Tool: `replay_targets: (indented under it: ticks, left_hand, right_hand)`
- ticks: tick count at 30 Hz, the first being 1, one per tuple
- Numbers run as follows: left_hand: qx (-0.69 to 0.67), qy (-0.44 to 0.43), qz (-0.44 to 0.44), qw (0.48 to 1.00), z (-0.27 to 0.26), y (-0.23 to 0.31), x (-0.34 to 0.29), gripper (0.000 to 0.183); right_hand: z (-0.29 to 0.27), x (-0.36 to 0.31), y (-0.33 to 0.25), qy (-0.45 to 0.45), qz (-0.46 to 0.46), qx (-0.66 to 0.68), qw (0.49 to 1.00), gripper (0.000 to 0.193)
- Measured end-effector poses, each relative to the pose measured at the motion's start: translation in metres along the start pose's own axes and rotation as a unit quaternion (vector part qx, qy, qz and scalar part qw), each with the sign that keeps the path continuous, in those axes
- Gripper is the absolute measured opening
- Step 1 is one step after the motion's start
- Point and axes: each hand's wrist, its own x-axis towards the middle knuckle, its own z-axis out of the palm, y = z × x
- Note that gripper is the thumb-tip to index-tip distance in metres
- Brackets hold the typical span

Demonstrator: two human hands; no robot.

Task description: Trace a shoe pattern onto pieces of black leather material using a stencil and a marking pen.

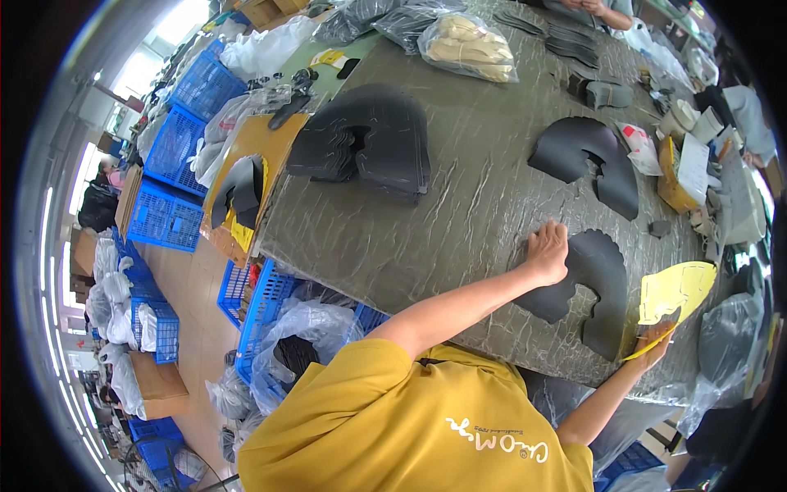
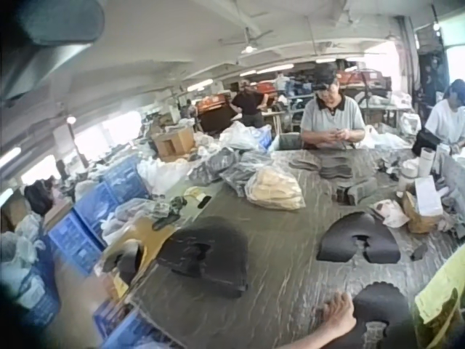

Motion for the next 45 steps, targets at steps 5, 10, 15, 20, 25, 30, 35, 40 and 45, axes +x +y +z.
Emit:
replay_targets:
  ticks: [5,10,15,20,25,30,35,40,45]
  left_hand:
    - [-0.092,0.006,-0.033,0.995,0.001,-0.001,0.006,0.043]
    - [-0.297,-0.039,0.022,0.954,-0.087,0.025,-0.012,0.047]
    - [-0.276,0.023,0.069,0.958,-0.293,-0.003,-0.045,0.053]
    - [-0.260,0.163,0.009,0.952,-0.432,-0.131,-0.046,0.058]
    - [-0.169,0.181,-0.103,0.963,-0.477,-0.271,-0.025,0.048]
    - [0.302,0.262,-0.098,0.911,-0.417,-0.314,0.005,0.041]
    - [0.236,0.271,-0.091,0.929,-0.433,-0.304,-0.009,0.054]
    - [0.019,0.232,0.134,0.963,-0.292,-0.086,0.064,0.052]
    - [0.099,0.156,0.167,0.968,-0.112,-0.057,0.169,0.046]
  right_hand:
    - [-0.006,0.007,0.002,0.033,-0.012,-0.011,0.999,0.027]
    - [-0.001,0.004,0.004,0.124,-0.012,-0.006,0.992,0.027]
    - [0.001,-0.001,0.001,0.101,-0.007,0.002,0.995,0.030]
    - [-0.011,-0.007,-0.006,0.117,-0.044,-0.027,0.992,0.030]
    - [-0.011,-0.001,0.006,0.116,-0.024,-0.047,0.992,0.033]
    - [-0.001,-0.017,-0.012,0.112,-0.009,-0.080,0.990,0.034]
    - [0.008,-0.009,0.016,0.174,-0.029,-0.060,0.982,0.025]
    - [0.041,-0.023,0.013,0.196,-0.059,-0.051,0.978,0.029]
    - [0.046,-0.018,0.027,0.138,-0.029,-0.003,0.990,0.028]
